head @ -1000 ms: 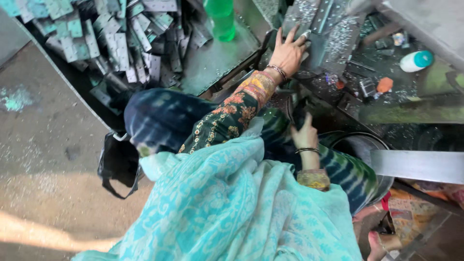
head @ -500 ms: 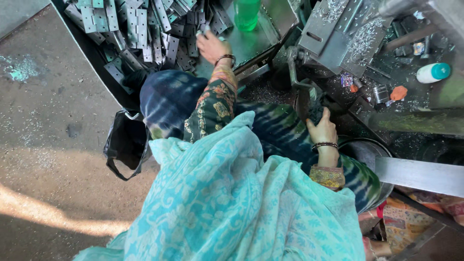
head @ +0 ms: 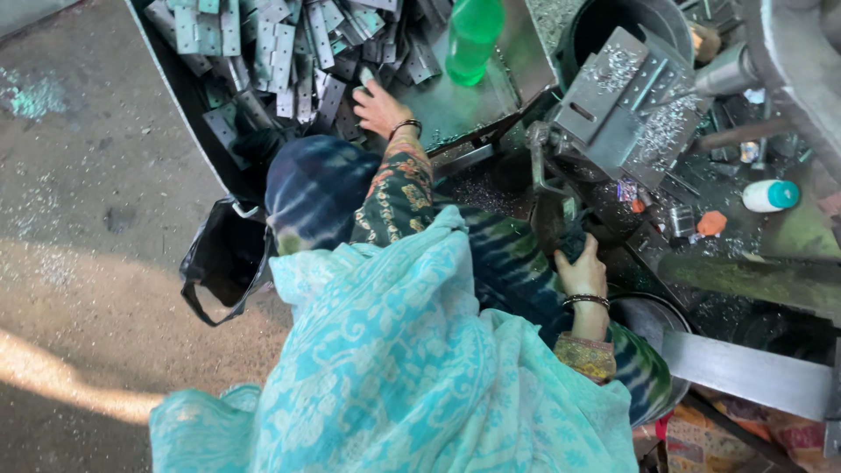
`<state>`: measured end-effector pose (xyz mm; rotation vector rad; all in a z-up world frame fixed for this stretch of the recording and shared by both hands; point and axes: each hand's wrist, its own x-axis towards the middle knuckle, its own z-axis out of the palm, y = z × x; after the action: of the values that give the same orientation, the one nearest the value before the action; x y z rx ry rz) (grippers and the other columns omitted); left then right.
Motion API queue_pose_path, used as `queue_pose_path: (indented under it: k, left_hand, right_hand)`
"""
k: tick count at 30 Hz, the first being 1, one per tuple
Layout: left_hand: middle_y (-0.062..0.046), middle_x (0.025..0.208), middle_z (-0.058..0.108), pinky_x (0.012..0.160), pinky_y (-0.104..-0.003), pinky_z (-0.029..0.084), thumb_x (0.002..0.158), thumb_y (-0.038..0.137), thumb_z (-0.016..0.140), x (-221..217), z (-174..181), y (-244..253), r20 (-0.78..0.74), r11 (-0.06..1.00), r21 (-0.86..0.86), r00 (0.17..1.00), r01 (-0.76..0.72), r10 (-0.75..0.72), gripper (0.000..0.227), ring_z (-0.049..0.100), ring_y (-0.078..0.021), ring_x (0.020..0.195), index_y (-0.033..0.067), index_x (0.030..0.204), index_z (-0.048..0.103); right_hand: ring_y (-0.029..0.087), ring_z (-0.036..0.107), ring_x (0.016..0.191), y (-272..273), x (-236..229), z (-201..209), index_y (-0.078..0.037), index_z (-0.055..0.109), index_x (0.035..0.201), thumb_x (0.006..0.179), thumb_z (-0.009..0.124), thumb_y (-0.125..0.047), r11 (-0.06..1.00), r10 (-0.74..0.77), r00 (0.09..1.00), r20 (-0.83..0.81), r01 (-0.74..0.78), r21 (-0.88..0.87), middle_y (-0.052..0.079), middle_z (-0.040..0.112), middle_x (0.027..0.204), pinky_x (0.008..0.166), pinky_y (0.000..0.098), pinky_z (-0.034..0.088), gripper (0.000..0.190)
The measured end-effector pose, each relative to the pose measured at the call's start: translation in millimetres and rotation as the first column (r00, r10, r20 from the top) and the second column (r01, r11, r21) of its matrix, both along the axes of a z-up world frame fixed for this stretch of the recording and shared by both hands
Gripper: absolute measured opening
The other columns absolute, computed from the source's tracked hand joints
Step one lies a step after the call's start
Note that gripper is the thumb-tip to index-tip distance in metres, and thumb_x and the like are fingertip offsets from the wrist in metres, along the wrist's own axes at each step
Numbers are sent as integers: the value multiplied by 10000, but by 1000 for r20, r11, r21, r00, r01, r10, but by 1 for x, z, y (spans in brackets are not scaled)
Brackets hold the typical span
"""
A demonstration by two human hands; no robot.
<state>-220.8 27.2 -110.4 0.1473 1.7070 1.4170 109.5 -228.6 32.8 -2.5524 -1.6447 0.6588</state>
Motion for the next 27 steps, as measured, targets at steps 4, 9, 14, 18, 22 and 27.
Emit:
queue_pose_path:
  k: [4, 9, 14, 18, 22, 27]
  left_hand:
    - [-103, 1313, 554, 938, -412, 462, 800, 68, 726, -13, -8, -18, 187, 994, 93, 982, -55, 37, 692, 505, -255, 1158, 162, 1454, 520]
    - [-110, 1273, 574, 899, -397, 472, 807, 45, 718, 15, -13, -35, 314, 987, 121, 947, -107, 64, 685, 524, -249, 1105, 147, 1456, 525]
    - [-116, 1233, 593, 861, -383, 481, 815, 22, 709, 24, -18, -40, 349, 981, 112, 931, -156, 108, 677, 543, -243, 1051, 131, 1458, 529]
    - [-121, 1201, 609, 830, -372, 488, 821, 4, 702, 27, -17, -31, 336, 982, 109, 936, -152, 108, 672, 558, -239, 1008, 119, 1460, 532]
    - [-126, 1169, 625, 799, -360, 496, 827, -15, 695, 40, -10, -30, 325, 982, 129, 941, -140, 92, 666, 574, -234, 965, 106, 1462, 535]
    - [-133, 1130, 645, 760, -346, 505, 834, -38, 687, 73, 27, -73, 257, 934, 348, 966, -79, -14, 660, 593, -229, 911, 90, 1464, 539]
  right_hand:
    - [505, 652, 1125, 4, 2, 4, -149, 403, 1522, 872, 726, -394, 1000, -11, 1000, -4, 11, -10, 334, 678, 1187, 968, 537, 511, 766]
    - [518, 639, 1134, 5, 4, 2, -108, 419, 1512, 881, 734, -397, 999, 34, 999, -4, -34, 22, 350, 672, 1186, 980, 539, 501, 762]
    - [519, 639, 1137, 5, 11, -3, -107, 438, 1501, 875, 731, -386, 999, 35, 999, -5, -35, 19, 355, 668, 1192, 989, 538, 500, 745]
    - [517, 642, 1130, 6, 14, -12, -112, 431, 1490, 867, 735, -403, 999, 32, 999, -6, -32, 20, 347, 671, 1188, 976, 544, 505, 751]
    - [527, 637, 1112, 7, 13, -18, -129, 400, 1507, 866, 741, -421, 999, 43, 999, 15, -43, 17, 345, 672, 1179, 954, 566, 505, 782]
    - [515, 650, 1084, 2, 2, -14, -167, 374, 1518, 867, 723, -420, 999, -24, 1000, 17, 25, -38, 319, 683, 1159, 923, 583, 520, 781]
